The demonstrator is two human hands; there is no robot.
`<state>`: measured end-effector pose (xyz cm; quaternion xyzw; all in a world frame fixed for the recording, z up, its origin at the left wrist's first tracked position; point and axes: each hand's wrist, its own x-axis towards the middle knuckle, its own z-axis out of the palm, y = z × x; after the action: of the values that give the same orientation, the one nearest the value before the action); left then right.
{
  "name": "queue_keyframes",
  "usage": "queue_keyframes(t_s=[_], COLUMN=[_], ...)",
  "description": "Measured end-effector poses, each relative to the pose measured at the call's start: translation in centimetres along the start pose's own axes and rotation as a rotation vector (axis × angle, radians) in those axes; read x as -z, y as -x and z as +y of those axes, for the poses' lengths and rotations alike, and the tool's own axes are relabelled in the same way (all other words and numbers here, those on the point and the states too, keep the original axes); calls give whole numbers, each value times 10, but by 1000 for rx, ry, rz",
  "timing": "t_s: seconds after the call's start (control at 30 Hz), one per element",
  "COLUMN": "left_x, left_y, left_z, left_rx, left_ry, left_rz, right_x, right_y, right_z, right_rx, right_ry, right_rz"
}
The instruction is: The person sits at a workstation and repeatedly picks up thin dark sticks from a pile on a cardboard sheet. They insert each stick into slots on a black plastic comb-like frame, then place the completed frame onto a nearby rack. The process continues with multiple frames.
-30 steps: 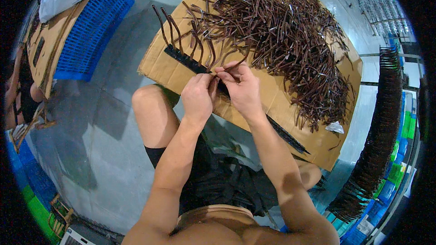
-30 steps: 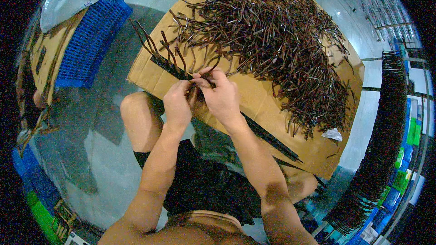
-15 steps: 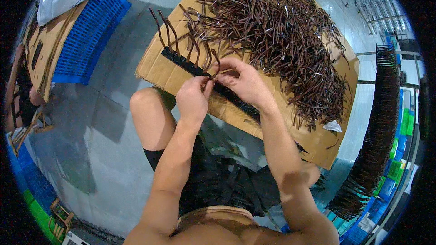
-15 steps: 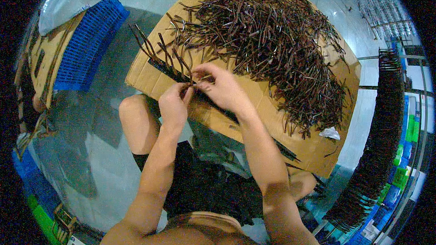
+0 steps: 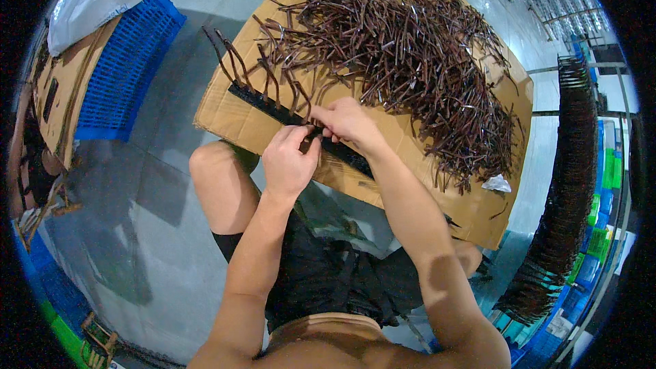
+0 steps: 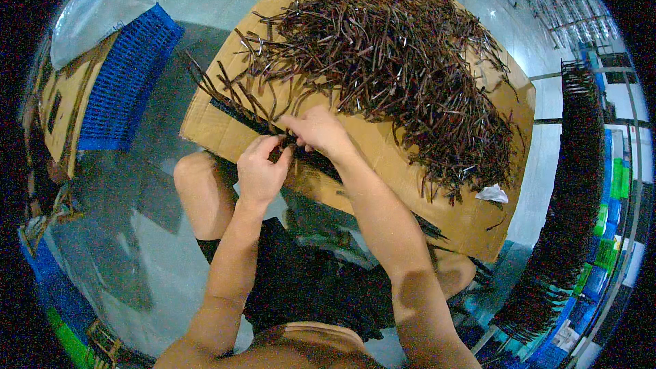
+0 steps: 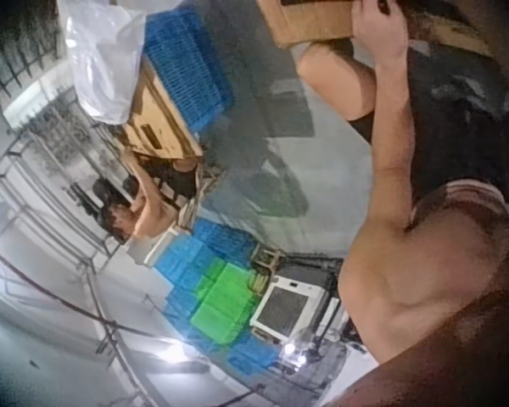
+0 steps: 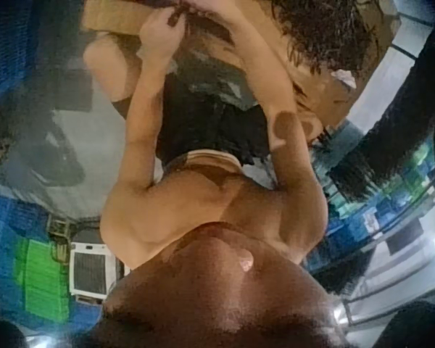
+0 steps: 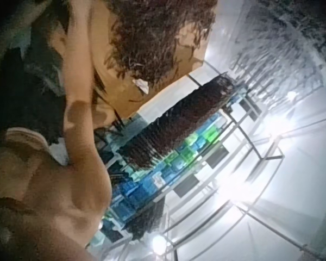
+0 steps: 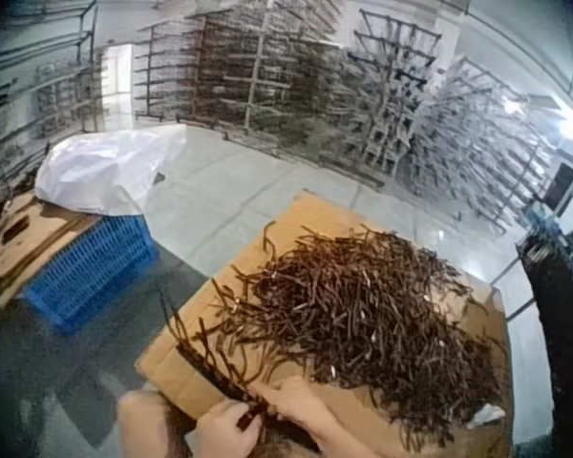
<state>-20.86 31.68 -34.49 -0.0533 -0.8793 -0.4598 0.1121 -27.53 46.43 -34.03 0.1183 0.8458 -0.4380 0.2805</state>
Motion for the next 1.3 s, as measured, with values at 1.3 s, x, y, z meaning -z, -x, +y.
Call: queue_keyframes(t_s=[1.3], left_x=[-4], left_y=[4], left_z=[1], left_rx=[-124], left_ry=[-111], left_rz=[-4], right_x=[-21], right_y=[63], right_z=[9], right_rx=[426], right_ry=[-329], right_rz=[358])
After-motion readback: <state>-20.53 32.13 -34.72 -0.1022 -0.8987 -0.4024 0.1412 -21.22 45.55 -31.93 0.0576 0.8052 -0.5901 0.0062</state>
